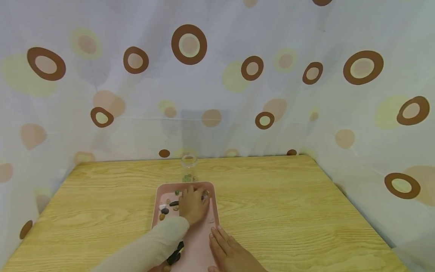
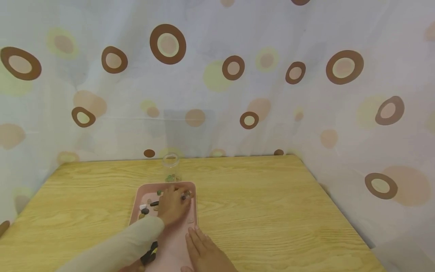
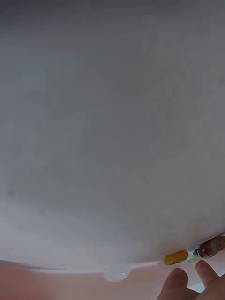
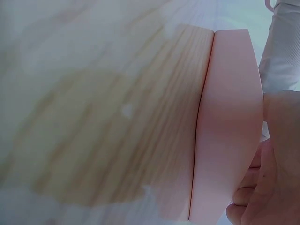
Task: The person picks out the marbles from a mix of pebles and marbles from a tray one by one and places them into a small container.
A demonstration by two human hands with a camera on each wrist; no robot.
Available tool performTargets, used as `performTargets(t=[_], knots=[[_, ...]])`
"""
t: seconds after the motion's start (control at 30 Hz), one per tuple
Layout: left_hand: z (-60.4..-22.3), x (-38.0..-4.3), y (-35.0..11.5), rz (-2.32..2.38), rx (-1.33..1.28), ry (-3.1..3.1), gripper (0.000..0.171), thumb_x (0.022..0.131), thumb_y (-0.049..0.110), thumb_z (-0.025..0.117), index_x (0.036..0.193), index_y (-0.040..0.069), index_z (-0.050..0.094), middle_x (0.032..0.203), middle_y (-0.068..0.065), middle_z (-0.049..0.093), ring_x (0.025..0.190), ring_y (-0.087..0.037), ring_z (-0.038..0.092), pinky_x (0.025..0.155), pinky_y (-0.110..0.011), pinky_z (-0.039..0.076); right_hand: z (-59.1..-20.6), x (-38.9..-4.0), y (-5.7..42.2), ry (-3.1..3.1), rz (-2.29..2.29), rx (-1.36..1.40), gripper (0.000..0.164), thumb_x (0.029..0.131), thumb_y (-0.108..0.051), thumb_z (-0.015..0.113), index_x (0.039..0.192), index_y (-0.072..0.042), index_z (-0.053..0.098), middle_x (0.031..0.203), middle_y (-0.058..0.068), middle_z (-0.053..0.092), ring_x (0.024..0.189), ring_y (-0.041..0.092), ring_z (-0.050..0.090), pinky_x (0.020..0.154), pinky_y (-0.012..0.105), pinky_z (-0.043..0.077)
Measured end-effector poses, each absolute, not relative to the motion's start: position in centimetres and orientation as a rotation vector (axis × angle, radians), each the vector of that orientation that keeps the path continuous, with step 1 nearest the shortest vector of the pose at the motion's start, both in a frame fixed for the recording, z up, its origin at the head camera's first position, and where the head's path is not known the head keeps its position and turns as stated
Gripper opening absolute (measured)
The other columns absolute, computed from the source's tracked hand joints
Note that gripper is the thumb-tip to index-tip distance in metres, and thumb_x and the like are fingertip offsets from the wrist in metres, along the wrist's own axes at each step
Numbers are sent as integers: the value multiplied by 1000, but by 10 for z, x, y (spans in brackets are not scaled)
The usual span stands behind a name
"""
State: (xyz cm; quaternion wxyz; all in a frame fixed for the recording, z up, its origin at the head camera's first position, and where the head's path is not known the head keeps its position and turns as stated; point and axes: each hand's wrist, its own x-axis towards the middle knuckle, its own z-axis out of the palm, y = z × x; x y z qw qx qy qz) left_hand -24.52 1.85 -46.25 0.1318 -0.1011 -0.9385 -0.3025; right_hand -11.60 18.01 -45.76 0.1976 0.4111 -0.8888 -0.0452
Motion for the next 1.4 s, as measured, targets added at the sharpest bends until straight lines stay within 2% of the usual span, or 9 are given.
performTargets(t=[0.3,0.47,0.77,1.13,1.4], knots=[[-465,-250,24,-871,-248,-2751,22,92,32,64,99,11,66,107,-13,56,106,-35,51,90,-55,40,-459,-117,181,-2462,-135,1137,66,100,-53,34,128,3,56,135,18,55,126,30,51,96,32,48],[-463,-250,25,-899,-238,-2762,21,90,31,65,96,11,65,104,-13,56,103,-35,51,88,-56,40,-459,-117,182,-2457,-143,1132,66,101,-53,33,129,2,56,135,18,55,126,29,51,96,31,46],[-463,-252,24,-901,-209,-2786,26,88,32,67,96,7,69,101,-11,58,100,-34,52,86,-55,40,-457,-115,180,-2518,-80,1150,66,100,-52,38,130,4,55,136,20,53,126,31,50,94,34,50],[-463,-253,26,-848,-189,-2793,19,86,31,70,84,13,65,98,-10,59,103,-35,52,92,-56,38,-456,-116,180,-2511,-92,1153,65,100,-52,37,129,3,56,135,19,54,125,31,51,94,33,50],[-460,-254,23,-907,-204,-2764,17,87,29,70,88,12,70,98,-9,60,99,-34,53,89,-55,41,-456,-116,180,-2503,-97,1159,65,100,-51,36,128,3,56,134,19,55,125,31,52,92,34,51]])
